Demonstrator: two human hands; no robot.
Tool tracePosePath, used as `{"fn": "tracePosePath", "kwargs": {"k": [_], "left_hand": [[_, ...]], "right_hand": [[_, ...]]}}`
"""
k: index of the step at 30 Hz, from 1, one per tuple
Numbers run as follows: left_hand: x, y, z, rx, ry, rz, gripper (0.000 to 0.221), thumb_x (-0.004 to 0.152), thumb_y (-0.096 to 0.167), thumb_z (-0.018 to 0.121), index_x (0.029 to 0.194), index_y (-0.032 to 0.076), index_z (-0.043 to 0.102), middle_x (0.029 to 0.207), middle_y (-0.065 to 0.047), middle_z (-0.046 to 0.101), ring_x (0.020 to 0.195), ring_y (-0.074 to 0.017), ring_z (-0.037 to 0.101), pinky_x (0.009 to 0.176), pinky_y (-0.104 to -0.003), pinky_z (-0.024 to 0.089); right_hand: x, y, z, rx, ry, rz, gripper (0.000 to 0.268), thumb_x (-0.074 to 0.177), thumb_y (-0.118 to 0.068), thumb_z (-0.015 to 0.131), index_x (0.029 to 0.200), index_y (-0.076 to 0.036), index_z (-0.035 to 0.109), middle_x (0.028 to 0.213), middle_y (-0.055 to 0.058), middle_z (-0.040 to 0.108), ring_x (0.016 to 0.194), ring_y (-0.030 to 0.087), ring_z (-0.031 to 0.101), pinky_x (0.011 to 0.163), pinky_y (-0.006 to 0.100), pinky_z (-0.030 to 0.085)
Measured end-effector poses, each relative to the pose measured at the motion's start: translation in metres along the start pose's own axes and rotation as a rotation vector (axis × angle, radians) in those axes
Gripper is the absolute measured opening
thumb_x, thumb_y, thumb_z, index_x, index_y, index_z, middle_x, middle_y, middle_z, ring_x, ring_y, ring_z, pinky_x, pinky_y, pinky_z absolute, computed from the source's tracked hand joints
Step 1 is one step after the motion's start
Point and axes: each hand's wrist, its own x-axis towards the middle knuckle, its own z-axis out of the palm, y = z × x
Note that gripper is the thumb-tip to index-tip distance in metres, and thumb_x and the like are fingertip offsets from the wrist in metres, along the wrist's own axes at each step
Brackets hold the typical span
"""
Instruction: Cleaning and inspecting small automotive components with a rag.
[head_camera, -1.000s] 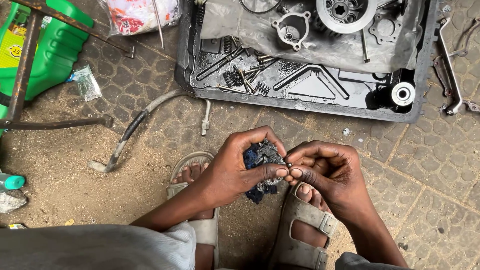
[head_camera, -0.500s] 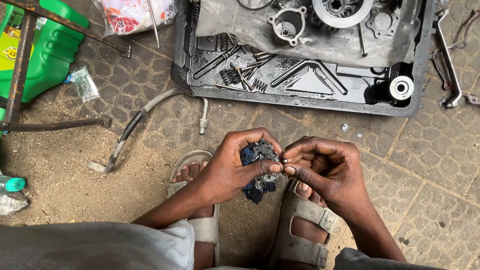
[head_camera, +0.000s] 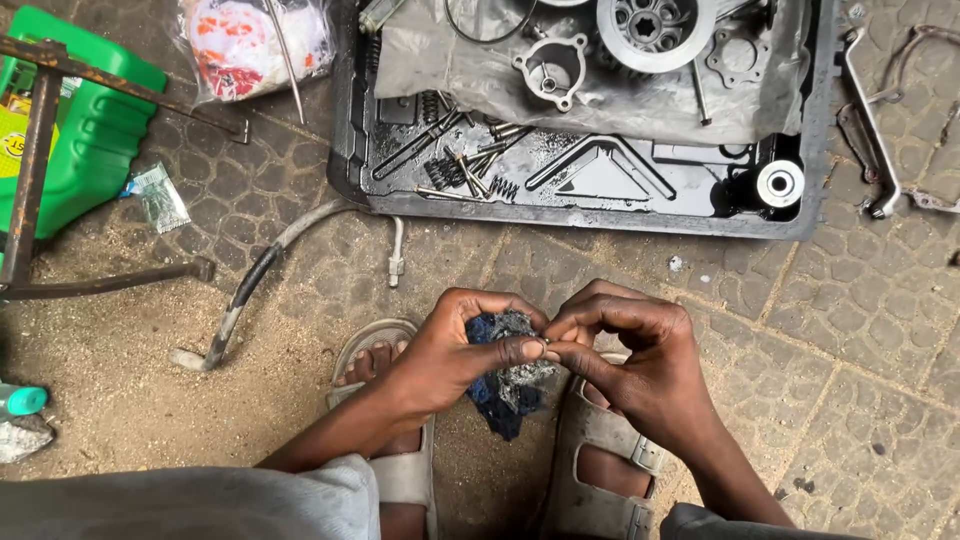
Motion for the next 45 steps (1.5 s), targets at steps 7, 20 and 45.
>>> {"fn": "tracePosePath", "kwargs": {"k": [7,20,45], "left_hand": [[-0.001,0.029,0.0,-0.313,0.007,0.007,0.028,0.087,0.028,0.08,0.104,0.007,0.074,0.103,-0.004,0.073,0.1,-0.0173,0.068,0.093,-0.035,0.056],[-0.002,0.006,0.002,-0.012,0.024,0.119,0.02,0.09,0.019,0.079,0.101,0.005,0.07,0.089,-0.003,0.07,0.084,-0.0145,0.066,0.08,-0.033,0.054],[0.044,-0.06,-0.039,0.622,-0.128,0.186,0.023,0.086,0.038,0.078,0.085,0.015,0.074,0.082,-0.003,0.074,0.086,-0.0137,0.078,0.084,-0.036,0.059]], "right_hand": [[0.009,-0.008,0.002,-0.219,-0.148,0.342,0.034,0.084,-0.019,0.074,0.116,-0.008,0.07,0.098,0.005,0.078,0.088,0.017,0.076,0.077,0.034,0.063],[0.009,0.039,0.015,0.056,0.104,0.135,0.028,0.09,-0.017,0.072,0.111,0.001,0.067,0.102,0.01,0.073,0.098,0.02,0.072,0.087,0.032,0.059],[0.128,-0.026,-0.171,-0.703,0.526,0.07,0.025,0.099,-0.003,0.054,0.117,-0.001,0.071,0.099,0.016,0.078,0.075,0.019,0.076,0.069,0.035,0.064]]}}
